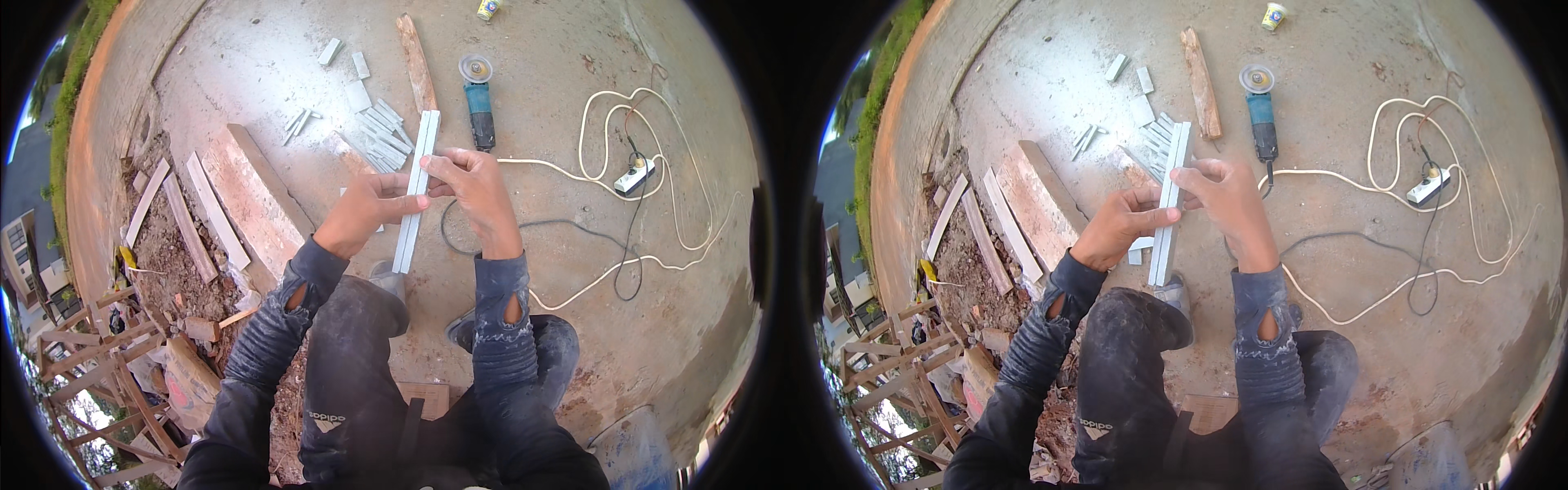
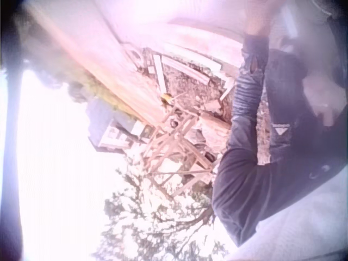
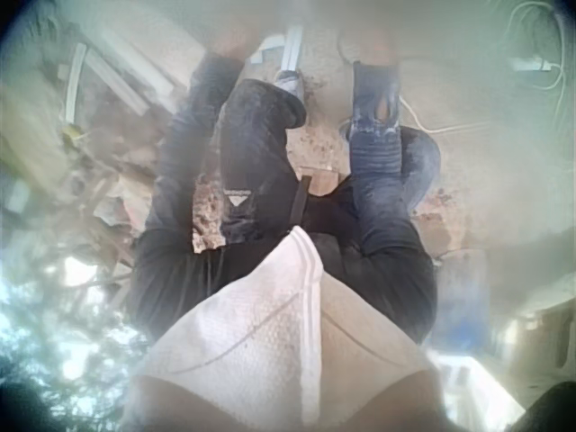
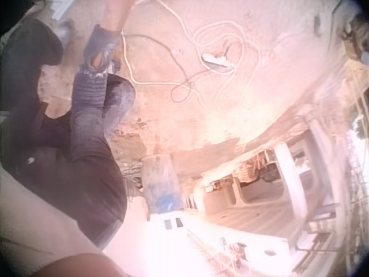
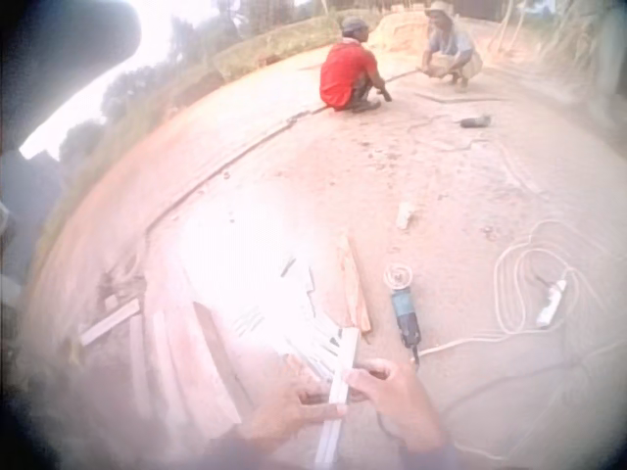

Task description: The person uses an angle grinder to cut several thin rectangular tiles while kneeling on a concrete surface, then holds up and rotates a cut piece.

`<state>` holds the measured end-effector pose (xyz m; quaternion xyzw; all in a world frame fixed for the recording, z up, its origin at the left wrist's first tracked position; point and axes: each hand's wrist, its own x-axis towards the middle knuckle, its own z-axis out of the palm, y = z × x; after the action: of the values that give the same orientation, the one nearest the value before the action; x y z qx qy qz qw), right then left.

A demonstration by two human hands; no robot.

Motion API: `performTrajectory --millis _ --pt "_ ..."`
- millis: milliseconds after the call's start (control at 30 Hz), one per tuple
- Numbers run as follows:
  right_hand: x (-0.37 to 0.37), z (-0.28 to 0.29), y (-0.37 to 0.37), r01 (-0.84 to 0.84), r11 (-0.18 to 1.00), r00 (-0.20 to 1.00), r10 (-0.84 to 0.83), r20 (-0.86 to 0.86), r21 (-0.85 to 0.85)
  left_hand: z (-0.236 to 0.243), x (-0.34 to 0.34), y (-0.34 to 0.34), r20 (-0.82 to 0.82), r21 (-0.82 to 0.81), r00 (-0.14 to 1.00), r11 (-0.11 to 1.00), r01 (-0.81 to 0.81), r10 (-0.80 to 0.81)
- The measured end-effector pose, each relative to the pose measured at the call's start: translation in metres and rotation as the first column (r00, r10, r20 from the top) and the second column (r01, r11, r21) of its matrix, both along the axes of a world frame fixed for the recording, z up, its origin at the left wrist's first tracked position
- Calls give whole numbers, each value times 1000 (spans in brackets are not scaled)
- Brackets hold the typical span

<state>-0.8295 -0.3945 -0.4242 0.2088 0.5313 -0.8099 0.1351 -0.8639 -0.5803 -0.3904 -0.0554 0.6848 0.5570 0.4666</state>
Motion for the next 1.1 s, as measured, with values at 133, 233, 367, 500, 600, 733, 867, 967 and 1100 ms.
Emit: performTrajectory --millis 133,233,367,500,600,733,867,967,1100 --pt "25 145 23 -46 996 998 43 -34 -71 148 24 21 -165 -41 984 997 64 -70" --pt "52 247 44 -77 993 994 70 -80 -86 257 51 41 -310 -113 941 988 105 -136" --pt "80 358 64 -112 992 985 105 -137 -51 366 79 56 -524 -135 836 985 109 -164" --pt "106 466 80 -67 997 965 74 -251 36 458 99 69 -676 -87 721 988 129 -154" --pt "128 530 90 -21 998 934 42 -356 63 507 110 67 -771 -73 611 978 197 -181" --pt "164 590 96 47 986 908 26 -418 162 563 126 62 -862 -88 454 949 304 -225" --pt "189 629 90 191 975 857 -108 -505 114 600 135 63 -887 -68 400 922 382 -231" --pt "207 640 85 270 957 815 -170 -555 103 618 141 61 -910 -92 330 899 429 -251" --pt "222 655 72 383 915 766 -238 -597 126 634 147 55 -907 -56 346 885 462 -238"
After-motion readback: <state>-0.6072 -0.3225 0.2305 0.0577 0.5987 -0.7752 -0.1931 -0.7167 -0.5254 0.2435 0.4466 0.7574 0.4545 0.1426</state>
